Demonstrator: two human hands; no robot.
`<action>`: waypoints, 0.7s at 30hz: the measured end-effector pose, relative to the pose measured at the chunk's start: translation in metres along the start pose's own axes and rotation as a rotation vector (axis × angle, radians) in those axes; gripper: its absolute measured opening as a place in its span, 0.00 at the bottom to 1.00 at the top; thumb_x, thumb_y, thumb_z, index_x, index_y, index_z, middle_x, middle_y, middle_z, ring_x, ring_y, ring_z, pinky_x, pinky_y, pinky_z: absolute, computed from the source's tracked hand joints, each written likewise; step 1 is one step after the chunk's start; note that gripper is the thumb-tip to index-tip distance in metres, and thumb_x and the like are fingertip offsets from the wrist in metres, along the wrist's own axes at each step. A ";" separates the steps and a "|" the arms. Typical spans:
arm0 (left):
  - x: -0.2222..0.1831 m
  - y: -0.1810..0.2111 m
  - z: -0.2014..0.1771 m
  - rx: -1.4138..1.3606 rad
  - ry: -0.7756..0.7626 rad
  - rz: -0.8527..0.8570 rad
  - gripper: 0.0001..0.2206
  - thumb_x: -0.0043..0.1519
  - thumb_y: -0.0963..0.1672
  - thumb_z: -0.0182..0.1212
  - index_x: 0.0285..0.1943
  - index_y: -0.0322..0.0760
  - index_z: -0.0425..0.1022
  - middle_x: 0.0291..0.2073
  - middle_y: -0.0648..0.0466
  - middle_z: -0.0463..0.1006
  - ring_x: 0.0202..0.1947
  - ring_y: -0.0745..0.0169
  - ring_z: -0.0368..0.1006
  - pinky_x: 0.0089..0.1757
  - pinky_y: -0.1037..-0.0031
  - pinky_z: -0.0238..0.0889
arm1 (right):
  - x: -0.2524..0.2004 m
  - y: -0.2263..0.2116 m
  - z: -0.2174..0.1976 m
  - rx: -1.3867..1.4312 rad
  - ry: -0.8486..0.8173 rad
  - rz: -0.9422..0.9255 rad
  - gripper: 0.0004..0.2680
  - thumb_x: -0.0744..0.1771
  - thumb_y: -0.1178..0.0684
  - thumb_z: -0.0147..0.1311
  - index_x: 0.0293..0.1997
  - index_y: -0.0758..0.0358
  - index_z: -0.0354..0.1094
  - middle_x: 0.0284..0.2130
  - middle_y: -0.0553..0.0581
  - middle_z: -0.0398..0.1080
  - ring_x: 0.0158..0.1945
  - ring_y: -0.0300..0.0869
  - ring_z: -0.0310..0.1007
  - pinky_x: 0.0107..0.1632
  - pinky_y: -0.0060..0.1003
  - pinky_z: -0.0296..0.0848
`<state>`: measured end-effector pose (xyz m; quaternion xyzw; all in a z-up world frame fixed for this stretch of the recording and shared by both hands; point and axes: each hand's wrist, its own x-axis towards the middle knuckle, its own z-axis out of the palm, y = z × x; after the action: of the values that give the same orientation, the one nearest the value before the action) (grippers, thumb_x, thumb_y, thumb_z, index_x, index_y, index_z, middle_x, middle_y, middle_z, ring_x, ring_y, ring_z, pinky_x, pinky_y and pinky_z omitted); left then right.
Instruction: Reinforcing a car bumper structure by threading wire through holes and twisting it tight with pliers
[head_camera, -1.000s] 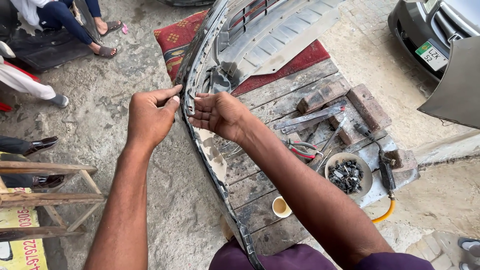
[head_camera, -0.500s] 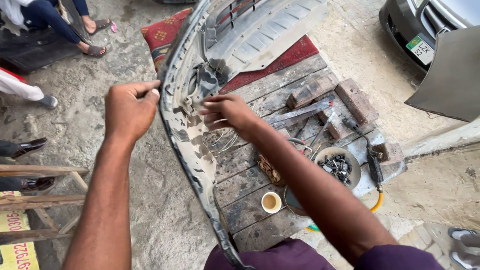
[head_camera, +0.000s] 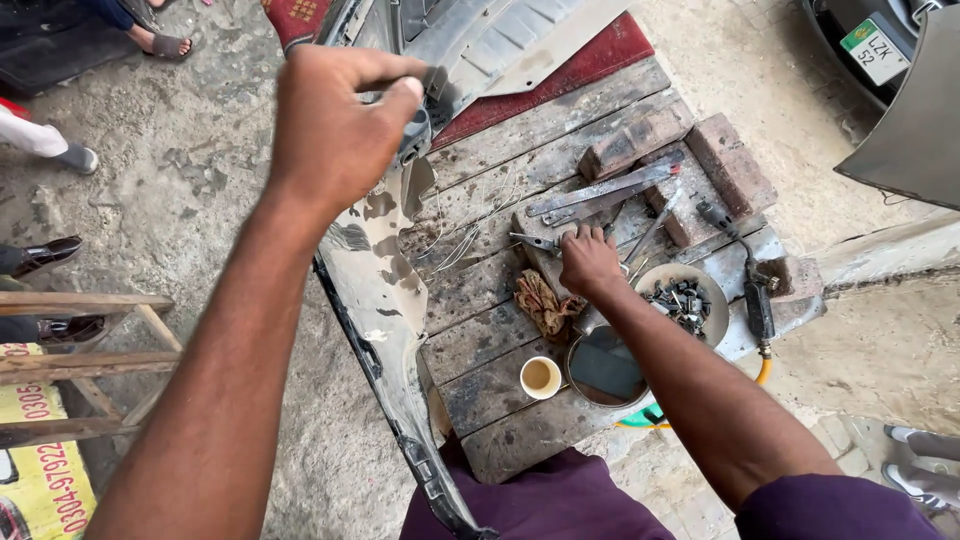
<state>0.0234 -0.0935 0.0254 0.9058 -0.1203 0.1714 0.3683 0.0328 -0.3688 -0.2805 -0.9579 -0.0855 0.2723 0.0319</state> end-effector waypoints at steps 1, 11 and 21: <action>0.005 0.005 0.005 -0.036 -0.043 -0.015 0.08 0.62 0.37 0.64 0.47 0.32 0.84 0.43 0.44 0.86 0.42 0.58 0.86 0.35 0.80 0.82 | 0.000 0.002 0.000 -0.054 0.010 -0.006 0.19 0.64 0.67 0.49 0.63 0.63 0.61 0.59 0.67 0.62 0.63 0.54 0.60 0.71 0.58 0.57; -0.001 -0.015 0.020 0.073 0.135 0.033 0.09 0.59 0.38 0.65 0.47 0.33 0.86 0.41 0.46 0.86 0.37 0.60 0.85 0.40 0.71 0.80 | 0.019 -0.013 -0.003 0.182 0.263 0.000 0.13 0.63 0.44 0.61 0.39 0.63 0.64 0.38 0.56 0.63 0.38 0.43 0.61 0.39 0.39 0.77; -0.003 -0.020 0.028 0.041 0.069 -0.144 0.08 0.61 0.37 0.66 0.48 0.34 0.84 0.41 0.46 0.87 0.37 0.57 0.86 0.34 0.77 0.81 | 0.071 -0.127 -0.023 0.393 -0.256 0.002 0.04 0.70 0.59 0.47 0.38 0.61 0.68 0.27 0.50 0.65 0.26 0.34 0.61 0.24 0.25 0.64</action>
<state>0.0334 -0.0985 -0.0073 0.9131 -0.0386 0.1782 0.3648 0.0860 -0.2314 -0.2835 -0.8909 -0.0334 0.4031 0.2065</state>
